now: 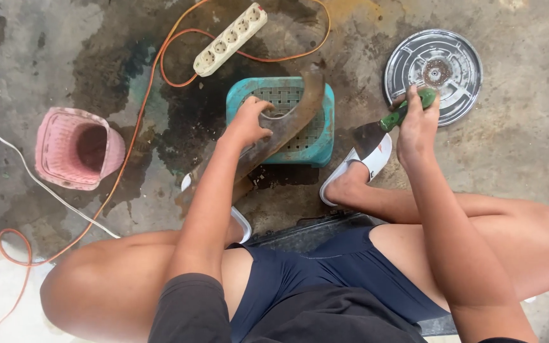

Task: A person sits on the floor and uses a putty knife to scrape rust and dirt off a metal motorcycle component.

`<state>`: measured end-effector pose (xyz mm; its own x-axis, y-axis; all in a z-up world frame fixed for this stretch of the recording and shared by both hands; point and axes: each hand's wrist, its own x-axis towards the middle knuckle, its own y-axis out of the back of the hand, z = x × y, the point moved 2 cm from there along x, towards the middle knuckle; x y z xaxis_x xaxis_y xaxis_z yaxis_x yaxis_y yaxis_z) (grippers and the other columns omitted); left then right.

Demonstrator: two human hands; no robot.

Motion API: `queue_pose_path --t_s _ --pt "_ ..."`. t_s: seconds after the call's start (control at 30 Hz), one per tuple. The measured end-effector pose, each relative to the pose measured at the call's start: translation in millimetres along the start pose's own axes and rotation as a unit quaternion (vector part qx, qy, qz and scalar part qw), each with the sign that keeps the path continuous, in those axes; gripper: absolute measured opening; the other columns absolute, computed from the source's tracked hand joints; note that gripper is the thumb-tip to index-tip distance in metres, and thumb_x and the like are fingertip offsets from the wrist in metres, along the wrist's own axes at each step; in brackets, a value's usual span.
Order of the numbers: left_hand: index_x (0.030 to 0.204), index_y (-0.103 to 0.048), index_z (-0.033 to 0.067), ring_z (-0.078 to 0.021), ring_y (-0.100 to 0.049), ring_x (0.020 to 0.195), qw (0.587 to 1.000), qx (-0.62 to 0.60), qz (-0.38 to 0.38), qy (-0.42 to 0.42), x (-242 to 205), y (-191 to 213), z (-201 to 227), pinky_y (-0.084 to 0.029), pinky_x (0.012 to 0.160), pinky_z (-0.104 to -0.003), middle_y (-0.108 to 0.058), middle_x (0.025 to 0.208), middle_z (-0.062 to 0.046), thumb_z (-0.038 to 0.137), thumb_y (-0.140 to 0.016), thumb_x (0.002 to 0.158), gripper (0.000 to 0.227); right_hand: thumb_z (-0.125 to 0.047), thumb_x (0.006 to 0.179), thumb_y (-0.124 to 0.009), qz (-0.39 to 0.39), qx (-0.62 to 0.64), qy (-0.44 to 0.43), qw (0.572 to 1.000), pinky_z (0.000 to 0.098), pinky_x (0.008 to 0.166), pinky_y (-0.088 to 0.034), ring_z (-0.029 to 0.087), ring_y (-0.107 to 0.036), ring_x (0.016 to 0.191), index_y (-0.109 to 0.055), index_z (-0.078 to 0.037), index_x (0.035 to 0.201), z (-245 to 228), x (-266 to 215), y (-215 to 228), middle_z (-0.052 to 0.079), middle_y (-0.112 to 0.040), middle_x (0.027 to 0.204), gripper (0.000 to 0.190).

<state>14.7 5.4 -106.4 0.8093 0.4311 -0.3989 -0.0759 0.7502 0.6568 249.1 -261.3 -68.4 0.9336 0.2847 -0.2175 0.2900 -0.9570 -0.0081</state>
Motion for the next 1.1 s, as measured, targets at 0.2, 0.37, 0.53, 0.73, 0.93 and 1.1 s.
queue_pose_path --t_s 0.2,0.37,0.53,0.73,0.93,1.1 --pt "0.13 -0.067 0.0242 -0.0373 -0.043 0.141 0.987 0.158 0.032 -0.025 2.7 -17.3 7.7 -0.049 0.11 -0.056 -0.047 0.14 -0.012 0.013 -0.088 0.08 0.056 -0.032 0.114 -0.05 -0.038 -0.059 0.029 0.997 0.024 0.068 -0.062 0.014 -0.071 0.082 -0.048 -0.02 0.114 -6.6 7.0 -5.6 0.007 -0.072 0.094 0.013" --pt "0.146 -0.057 0.0341 -0.0379 -0.042 0.14 0.961 0.254 0.01 -0.112 11.7 -45.7 10.5 -0.052 0.099 -0.052 -0.044 0.148 -0.014 -0.002 -0.081 0.08 0.079 -0.039 0.109 -0.056 0.01 0.016 -0.013 1.0 0.0315 0.065 -0.068 0.019 -0.077 0.078 -0.047 -0.022 0.118 -8.6 11.5 1.4 0.008 -0.076 0.094 0.021" --pt "0.156 -0.046 0.0355 -0.0381 -0.04 0.143 0.929 0.34 -0.04 -0.139 9.2 -67.3 21.3 -0.051 0.101 -0.048 -0.038 0.156 -0.019 0.003 -0.081 0.085 0.085 -0.039 0.107 -0.06 0.034 0.051 -0.04 0.997 0.0365 0.065 -0.069 0.021 -0.078 0.076 -0.048 -0.021 0.118 1.4 21.3 13.4 0.01 -0.078 0.091 0.025" --pt "0.159 -0.036 0.0409 -0.0427 -0.037 0.139 0.911 0.387 -0.011 -0.14 25.7 -97.1 3.9 -0.049 0.096 -0.051 -0.032 0.155 -0.024 0.008 -0.081 0.087 0.091 -0.037 0.105 -0.062 0.054 0.075 -0.049 0.994 0.0391 0.068 -0.073 0.023 -0.08 0.074 -0.048 -0.02 0.117 2.2 20.2 16.1 0.012 -0.078 0.088 0.025" --pt "0.162 -0.028 0.0411 -0.0484 -0.039 0.139 0.913 0.387 -0.003 -0.128 29.9 -100.3 7.4 -0.05 0.095 -0.055 -0.033 0.154 -0.028 0.007 -0.074 0.093 0.09 -0.036 0.104 -0.064 0.058 0.08 -0.039 0.994 0.0396 0.067 -0.074 0.023 -0.08 0.073 -0.049 -0.018 0.117 4.3 23.9 12.2 0.012 -0.077 0.087 0.027" --pt "0.163 -0.025 0.0423 -0.0503 -0.037 0.139 0.913 0.393 -0.014 -0.11 33.7 -103.6 10.1 -0.049 0.095 -0.056 -0.03 0.157 -0.028 0.008 -0.076 0.092 0.094 -0.034 0.103 -0.066 0.066 0.094 -0.026 0.993 0.0409 0.071 -0.076 0.024 -0.08 0.074 -0.048 -0.015 0.114 -0.1 16.8 6.1 0.012 -0.075 0.086 0.029"
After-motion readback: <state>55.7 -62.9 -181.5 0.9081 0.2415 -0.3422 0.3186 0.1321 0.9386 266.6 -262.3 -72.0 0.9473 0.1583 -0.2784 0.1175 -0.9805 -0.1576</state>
